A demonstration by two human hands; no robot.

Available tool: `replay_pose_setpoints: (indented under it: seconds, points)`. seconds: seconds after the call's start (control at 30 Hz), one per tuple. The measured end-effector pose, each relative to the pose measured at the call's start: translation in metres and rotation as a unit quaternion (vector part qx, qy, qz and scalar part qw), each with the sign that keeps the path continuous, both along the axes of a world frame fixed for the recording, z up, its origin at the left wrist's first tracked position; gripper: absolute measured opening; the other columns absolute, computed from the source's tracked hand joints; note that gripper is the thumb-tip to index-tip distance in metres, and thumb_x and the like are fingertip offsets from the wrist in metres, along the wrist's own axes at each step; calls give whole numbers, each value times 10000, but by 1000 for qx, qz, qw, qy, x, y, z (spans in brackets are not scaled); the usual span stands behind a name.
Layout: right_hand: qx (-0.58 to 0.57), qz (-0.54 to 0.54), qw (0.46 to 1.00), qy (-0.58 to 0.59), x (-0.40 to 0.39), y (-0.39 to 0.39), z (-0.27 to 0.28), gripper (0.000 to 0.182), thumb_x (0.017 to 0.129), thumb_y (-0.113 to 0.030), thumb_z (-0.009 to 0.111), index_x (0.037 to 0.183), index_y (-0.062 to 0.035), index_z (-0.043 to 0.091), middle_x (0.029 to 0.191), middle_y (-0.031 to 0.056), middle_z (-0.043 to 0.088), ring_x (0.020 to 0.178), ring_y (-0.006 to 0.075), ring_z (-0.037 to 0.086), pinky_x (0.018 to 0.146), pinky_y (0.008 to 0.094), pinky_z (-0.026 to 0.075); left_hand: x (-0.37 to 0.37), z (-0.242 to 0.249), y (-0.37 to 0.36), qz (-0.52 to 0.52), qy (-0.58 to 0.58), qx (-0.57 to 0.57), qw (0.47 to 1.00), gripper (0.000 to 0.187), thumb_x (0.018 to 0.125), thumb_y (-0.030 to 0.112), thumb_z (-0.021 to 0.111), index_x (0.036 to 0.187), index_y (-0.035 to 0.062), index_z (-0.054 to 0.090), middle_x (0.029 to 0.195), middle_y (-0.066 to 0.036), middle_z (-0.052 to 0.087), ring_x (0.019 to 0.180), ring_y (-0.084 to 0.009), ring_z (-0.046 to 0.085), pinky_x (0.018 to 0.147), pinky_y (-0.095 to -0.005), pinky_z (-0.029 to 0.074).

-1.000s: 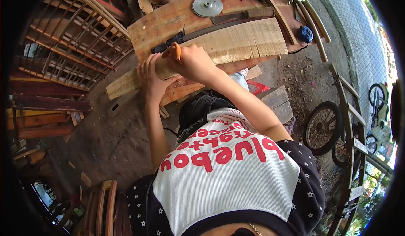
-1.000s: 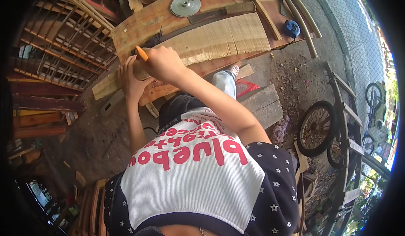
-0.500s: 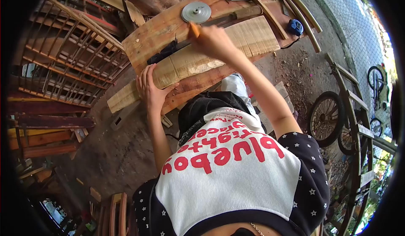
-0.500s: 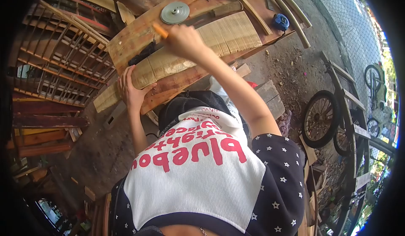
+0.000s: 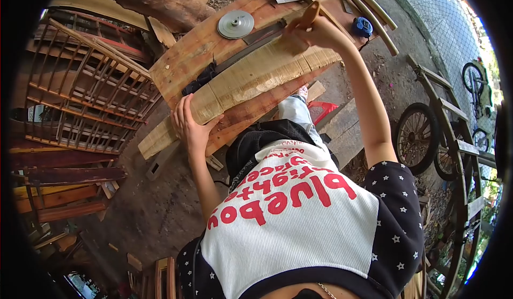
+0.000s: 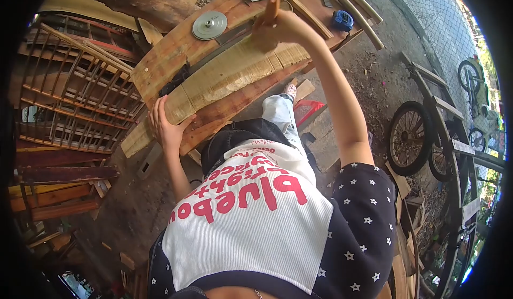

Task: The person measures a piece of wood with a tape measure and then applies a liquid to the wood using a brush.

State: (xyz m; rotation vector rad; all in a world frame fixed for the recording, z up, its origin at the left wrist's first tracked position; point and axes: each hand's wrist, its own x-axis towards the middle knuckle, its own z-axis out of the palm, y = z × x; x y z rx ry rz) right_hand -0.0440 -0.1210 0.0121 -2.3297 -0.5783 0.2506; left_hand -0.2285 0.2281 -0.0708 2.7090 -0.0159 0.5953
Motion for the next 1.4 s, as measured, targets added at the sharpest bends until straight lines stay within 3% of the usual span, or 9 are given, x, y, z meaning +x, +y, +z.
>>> replay_pose_setpoints:
  seconds: [0.1,0.3,0.4,0.6,0.73,0.97,1.13,1.23,1.4]
  points:
    - [-298,-283,910,-55,18,-11,18,203,824,-294,588,945,-156,675,852,95,689,786,172,675,681,335,537,0,-1,0,0,0,-1,1000,931,584,658,716,1288,110,449,1250,-70,502,1173,-270,471,1036,-533,294]
    - [47,-32,995,-81,6,-25,-25,209,829,-166,601,1019,-102,659,832,29,676,770,98,626,647,269,517,0,-1,0,0,-7,14,1000,940,589,675,700,1292,105,445,1251,-73,500,1173,-270,473,1036,-523,301]
    - [91,4,989,119,-25,0,-2,258,819,-147,603,1067,-91,652,852,48,674,768,109,625,639,257,518,0,0,0,2,-4,19,1000,940,591,680,695,1291,104,447,1249,-73,502,1173,-269,474,1040,-523,301]
    - [-140,-287,946,-52,-16,-26,8,255,873,-345,554,998,-146,649,796,58,689,721,175,676,682,292,549,0,-1,-1,5,-4,19,1000,934,594,683,692,1288,105,454,1246,-74,506,1175,-267,473,1042,-528,300]
    - [18,-7,1000,0,-62,33,2,214,797,-321,590,934,-181,676,898,86,676,862,294,643,758,373,514,1,-1,0,2,-3,20,1000,933,596,684,691,1287,105,454,1244,-74,507,1177,-266,473,1043,-532,299]
    - [-214,-339,916,25,-26,-12,29,273,766,-332,632,982,-177,695,847,93,693,800,245,677,692,367,539,1,1,-2,2,-6,19,1000,906,609,688,680,1282,127,450,1236,-74,495,1173,-271,470,1032,-540,304]
    - [-16,-42,998,45,-81,47,9,225,816,-343,621,965,-185,680,910,67,689,816,247,668,735,381,533,1,2,-1,-6,-14,23,1000,891,617,690,669,1278,133,452,1220,-75,495,1158,-277,473,1027,-542,308]
    - [-247,-369,895,-36,-61,18,18,196,819,-280,549,925,-202,694,860,73,689,817,267,667,732,396,533,0,1,-1,-3,-21,36,999,883,623,695,660,1276,136,455,1221,-75,495,1146,-282,477,1021,-537,316]
    - [-202,-272,941,-11,-78,34,10,154,821,-215,564,914,-173,680,880,119,684,824,316,662,735,415,529,1,-1,0,2,-26,67,997,904,627,720,633,1292,139,439,1225,-74,495,1157,-276,472,1012,-531,327]
